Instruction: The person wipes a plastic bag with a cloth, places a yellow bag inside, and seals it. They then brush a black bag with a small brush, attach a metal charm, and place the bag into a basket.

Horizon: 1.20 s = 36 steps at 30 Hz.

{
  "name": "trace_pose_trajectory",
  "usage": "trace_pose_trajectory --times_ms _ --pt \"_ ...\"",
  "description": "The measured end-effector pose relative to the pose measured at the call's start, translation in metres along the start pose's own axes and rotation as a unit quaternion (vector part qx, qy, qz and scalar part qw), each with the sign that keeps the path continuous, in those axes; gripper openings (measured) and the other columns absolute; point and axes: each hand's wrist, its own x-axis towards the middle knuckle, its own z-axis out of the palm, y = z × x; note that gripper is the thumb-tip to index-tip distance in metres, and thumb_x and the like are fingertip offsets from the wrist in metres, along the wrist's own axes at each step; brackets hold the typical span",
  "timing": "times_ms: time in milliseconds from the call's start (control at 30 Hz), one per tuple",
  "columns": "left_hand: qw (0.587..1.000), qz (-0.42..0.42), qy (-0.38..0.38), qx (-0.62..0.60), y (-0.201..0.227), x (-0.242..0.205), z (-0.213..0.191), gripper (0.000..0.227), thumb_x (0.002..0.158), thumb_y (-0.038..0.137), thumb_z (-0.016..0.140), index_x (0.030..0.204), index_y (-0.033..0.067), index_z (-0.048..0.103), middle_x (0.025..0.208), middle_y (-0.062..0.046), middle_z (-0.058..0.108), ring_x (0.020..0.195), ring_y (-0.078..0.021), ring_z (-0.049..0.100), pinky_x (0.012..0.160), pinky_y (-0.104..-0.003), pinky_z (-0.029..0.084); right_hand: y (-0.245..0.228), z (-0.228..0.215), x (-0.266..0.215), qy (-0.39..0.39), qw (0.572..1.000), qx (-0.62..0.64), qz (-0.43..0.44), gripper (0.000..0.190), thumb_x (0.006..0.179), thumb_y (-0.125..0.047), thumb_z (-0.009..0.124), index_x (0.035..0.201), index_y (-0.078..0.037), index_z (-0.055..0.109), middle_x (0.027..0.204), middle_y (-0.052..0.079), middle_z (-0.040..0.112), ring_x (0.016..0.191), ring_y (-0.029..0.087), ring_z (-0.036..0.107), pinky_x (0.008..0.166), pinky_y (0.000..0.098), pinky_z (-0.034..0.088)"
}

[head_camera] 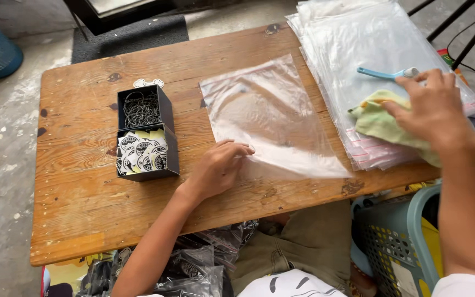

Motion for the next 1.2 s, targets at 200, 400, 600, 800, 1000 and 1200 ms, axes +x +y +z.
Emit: trace_pose_trajectory --times_ms 200,400,600,800,1000,1200 --pt "0.953 -0.127 0.142 -0.235 0.033 0.019 -0.020 0.009 0.106 0.017 0.053 0.104 0.0087 0.052 0.083 -0.001 0.057 0.074 -0.0107 0.053 0.064 -0.022 0.040 -0.060 0.001 -0.009 -0.009 0.783 0.512 -0.354 0.057 0.100 -0.046 0.042 0.138 -0.005 0.054 0.148 0.016 0.054 0.142 0.034 0.050 0.113 0.0512 0.046" --pt "0.730 -0.244 0.229 -0.596 0.069 0.069 -0.065 0.020 0.109 0.010 0.048 0.111 -0.0101 0.047 0.102 -0.030 0.068 0.078 -0.0341 0.076 0.073 -0.035 0.070 -0.074 -0.003 -0.030 -0.137 0.653 0.659 -0.348 0.065 0.092 -0.061 0.059 0.120 -0.003 0.066 0.124 0.016 0.072 0.124 0.031 0.069 0.111 0.0463 0.053" --pt "0.856 -0.309 0.342 -0.233 0.010 0.074 -0.060 0.053 0.099 0.051 0.054 0.130 0.0102 0.039 0.124 -0.022 0.059 0.116 -0.0372 0.063 0.097 -0.057 0.050 -0.078 0.054 -0.018 -0.095 0.707 0.684 -0.151 0.013 0.106 -0.009 0.053 0.106 0.004 0.058 0.058 0.013 0.062 0.041 0.021 0.066 0.046 0.0308 0.058" --pt "0.994 -0.045 0.025 -0.091 0.022 0.030 -0.012 0.033 0.086 0.022 0.072 0.113 0.0057 0.061 0.095 -0.009 0.065 0.092 -0.0244 0.068 0.079 -0.037 0.059 -0.092 0.080 -0.003 -0.054 0.868 0.492 -0.045 0.005 0.099 -0.022 0.069 0.100 -0.018 0.068 0.066 0.000 0.066 0.046 0.011 0.060 0.044 0.0225 0.045" --pt "0.951 -0.011 -0.139 0.277 0.033 -0.009 0.039 0.053 0.077 0.051 0.073 0.106 0.0101 0.057 0.111 -0.012 0.053 0.120 -0.0386 0.054 0.100 -0.048 0.042 -0.100 0.114 0.000 0.083 0.912 0.397 -0.068 0.007 0.101 -0.022 0.068 0.099 -0.015 0.066 0.066 0.002 0.066 0.050 0.015 0.058 0.052 0.0292 0.046" --pt "0.956 -0.005 -0.072 0.285 0.028 -0.020 0.041 0.031 0.081 0.028 0.076 0.100 0.0113 0.058 0.118 -0.014 0.055 0.126 -0.0423 0.052 0.106 -0.053 0.039 -0.120 0.076 -0.022 0.274 0.914 0.197 -0.224 0.046 0.091 -0.022 0.076 0.129 -0.002 0.060 0.105 0.016 0.057 0.089 0.034 0.060 0.074 0.0441 0.052"
